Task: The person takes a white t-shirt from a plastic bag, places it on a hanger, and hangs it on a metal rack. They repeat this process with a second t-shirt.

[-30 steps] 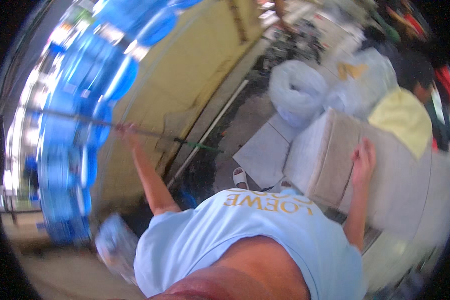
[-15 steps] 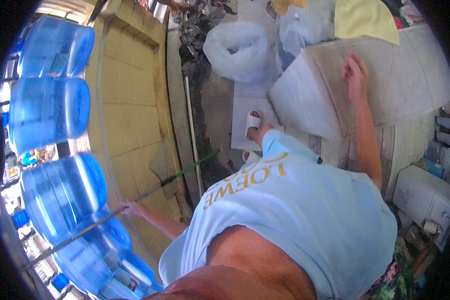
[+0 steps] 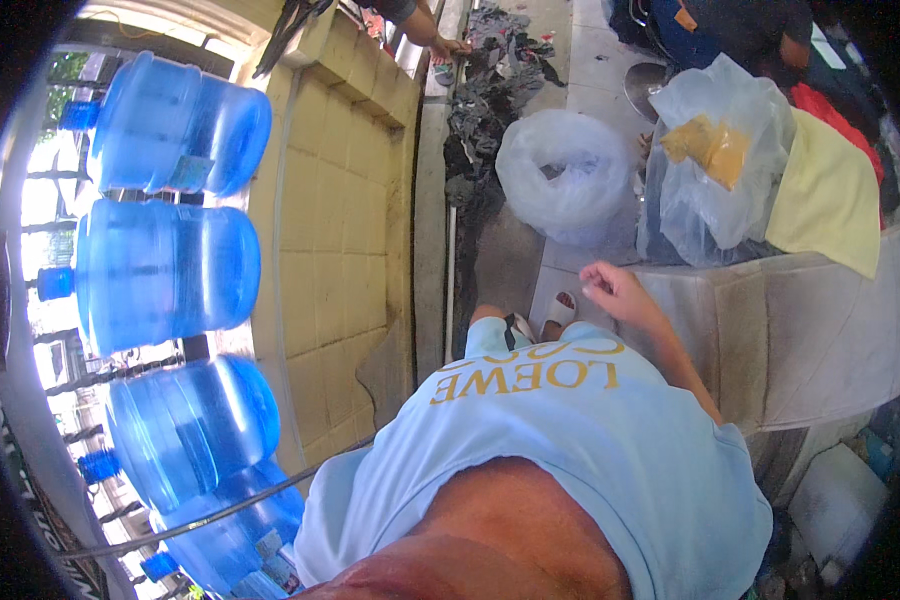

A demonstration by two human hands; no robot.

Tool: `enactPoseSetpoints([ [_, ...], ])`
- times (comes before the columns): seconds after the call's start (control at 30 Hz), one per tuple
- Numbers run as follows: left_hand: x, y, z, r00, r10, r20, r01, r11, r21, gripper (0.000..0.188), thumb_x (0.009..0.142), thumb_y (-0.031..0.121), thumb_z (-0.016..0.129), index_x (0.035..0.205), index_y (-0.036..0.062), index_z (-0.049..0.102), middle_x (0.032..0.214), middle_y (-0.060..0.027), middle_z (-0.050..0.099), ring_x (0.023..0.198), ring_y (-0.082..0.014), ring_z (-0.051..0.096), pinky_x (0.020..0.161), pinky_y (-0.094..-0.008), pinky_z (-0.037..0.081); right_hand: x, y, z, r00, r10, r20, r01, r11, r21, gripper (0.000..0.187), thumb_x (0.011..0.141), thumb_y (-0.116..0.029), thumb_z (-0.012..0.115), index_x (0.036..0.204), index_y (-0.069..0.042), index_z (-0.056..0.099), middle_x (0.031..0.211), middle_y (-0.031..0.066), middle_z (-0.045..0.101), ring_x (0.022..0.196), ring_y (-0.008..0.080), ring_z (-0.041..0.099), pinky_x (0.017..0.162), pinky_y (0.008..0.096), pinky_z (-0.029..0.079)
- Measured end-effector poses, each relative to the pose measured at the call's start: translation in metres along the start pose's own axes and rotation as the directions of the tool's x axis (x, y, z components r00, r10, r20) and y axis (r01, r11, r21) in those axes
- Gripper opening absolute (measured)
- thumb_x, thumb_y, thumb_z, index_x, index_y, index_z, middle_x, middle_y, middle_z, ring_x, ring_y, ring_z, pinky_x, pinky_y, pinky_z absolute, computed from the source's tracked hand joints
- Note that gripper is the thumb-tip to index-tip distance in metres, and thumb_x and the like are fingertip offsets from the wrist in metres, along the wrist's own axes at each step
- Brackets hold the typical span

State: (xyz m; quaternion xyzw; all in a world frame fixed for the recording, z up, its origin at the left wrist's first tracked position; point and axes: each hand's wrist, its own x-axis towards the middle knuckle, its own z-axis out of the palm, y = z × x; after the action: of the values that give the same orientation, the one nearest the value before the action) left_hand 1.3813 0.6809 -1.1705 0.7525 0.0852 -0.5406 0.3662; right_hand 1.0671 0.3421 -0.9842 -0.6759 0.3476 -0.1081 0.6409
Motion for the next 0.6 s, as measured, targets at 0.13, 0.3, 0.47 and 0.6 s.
enactPoseSetpoints([
  [0.13,0.028,0.13,0.041,0.917,-0.133,0.375,0.133,0.991,0.024,0.045,0.088,0.044,0.057,0.1,0.001,0.052,0.093,-0.0171,0.059,0.086,-0.0368,0.058,0.07,-0.046,0.048,0.008,0.04,-0.023,0.992,0.123,-0.04,-0.129,0.961,-0.245,0.024,0.084,-0.017,0.063,0.103,-0.003,0.059,0.084,0.0018,0.061,0.075,0.011,0.056,0.067,0.0284,0.047],
  [0.3,0.059,0.284,0.095,0.935,0.298,0.189,-0.327,0.934,0.145,0.033,0.089,0.036,0.058,0.103,0.0068,0.056,0.086,-0.0038,0.058,0.07,-0.0165,0.056,0.059,-0.0306,0.047,0.039,0.019,-0.061,0.948,0.232,-0.216,-0.251,0.966,-0.067,0.023,0.085,-0.013,0.06,0.106,-0.004,0.058,0.083,0.0022,0.06,0.073,0.0099,0.055,0.066,0.0269,0.047],
  [0.47,0.179,0.362,0.142,0.797,0.468,0.382,-0.598,0.706,0.381,0.03,0.091,0.026,0.057,0.111,0.0033,0.057,0.088,-0.0047,0.062,0.069,-0.0137,0.059,0.06,-0.0261,0.047,0.052,0.05,-0.067,0.825,0.353,-0.442,-0.355,0.931,0.083,0.025,0.087,-0.013,0.059,0.11,-0.004,0.056,0.08,0.0016,0.058,0.069,0.0086,0.054,0.062,0.0253,0.046],
  [0.6,0.248,0.399,0.235,0.634,0.521,0.571,-0.773,0.445,0.452,0.024,0.089,0.019,0.058,0.104,0.0006,0.061,0.086,-0.0063,0.065,0.07,-0.0139,0.062,0.064,-0.0269,0.049,0.06,0.072,-0.043,0.726,0.499,-0.473,-0.408,0.867,0.287,0.026,0.087,-0.012,0.059,0.111,-0.005,0.057,0.079,0.001,0.057,0.068,0.0086,0.054,0.063,0.0252,0.046],
])
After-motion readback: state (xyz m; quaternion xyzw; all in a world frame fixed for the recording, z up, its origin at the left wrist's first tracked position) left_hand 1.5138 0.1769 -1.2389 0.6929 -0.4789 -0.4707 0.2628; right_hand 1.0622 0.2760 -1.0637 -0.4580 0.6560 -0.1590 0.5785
